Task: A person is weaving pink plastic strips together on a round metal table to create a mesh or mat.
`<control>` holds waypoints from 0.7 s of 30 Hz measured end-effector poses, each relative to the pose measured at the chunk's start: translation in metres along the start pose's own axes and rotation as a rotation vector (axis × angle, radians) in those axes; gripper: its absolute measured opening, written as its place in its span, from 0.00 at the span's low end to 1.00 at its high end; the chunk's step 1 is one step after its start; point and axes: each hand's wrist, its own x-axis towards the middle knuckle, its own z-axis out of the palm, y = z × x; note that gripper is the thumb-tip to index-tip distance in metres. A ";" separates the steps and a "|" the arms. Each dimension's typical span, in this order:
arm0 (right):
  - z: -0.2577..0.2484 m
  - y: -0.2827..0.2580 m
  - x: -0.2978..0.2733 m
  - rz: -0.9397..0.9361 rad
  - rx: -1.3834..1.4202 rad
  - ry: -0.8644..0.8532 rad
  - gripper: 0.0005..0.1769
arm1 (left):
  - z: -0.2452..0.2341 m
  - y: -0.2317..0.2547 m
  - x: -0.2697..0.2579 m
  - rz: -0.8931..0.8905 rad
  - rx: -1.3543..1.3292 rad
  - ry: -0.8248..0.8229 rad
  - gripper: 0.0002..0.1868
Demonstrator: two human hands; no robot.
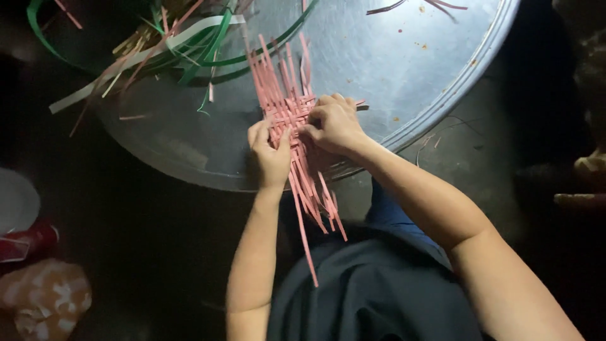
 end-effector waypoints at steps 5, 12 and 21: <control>0.011 0.003 0.008 0.049 -0.077 -0.017 0.10 | -0.016 0.003 0.009 0.112 0.320 -0.193 0.09; -0.002 -0.008 0.019 0.124 -0.112 -0.174 0.10 | -0.019 -0.011 0.017 0.054 0.168 -0.309 0.05; -0.045 0.010 0.023 -0.096 0.411 -0.458 0.16 | -0.020 -0.030 0.022 0.098 0.035 -0.331 0.04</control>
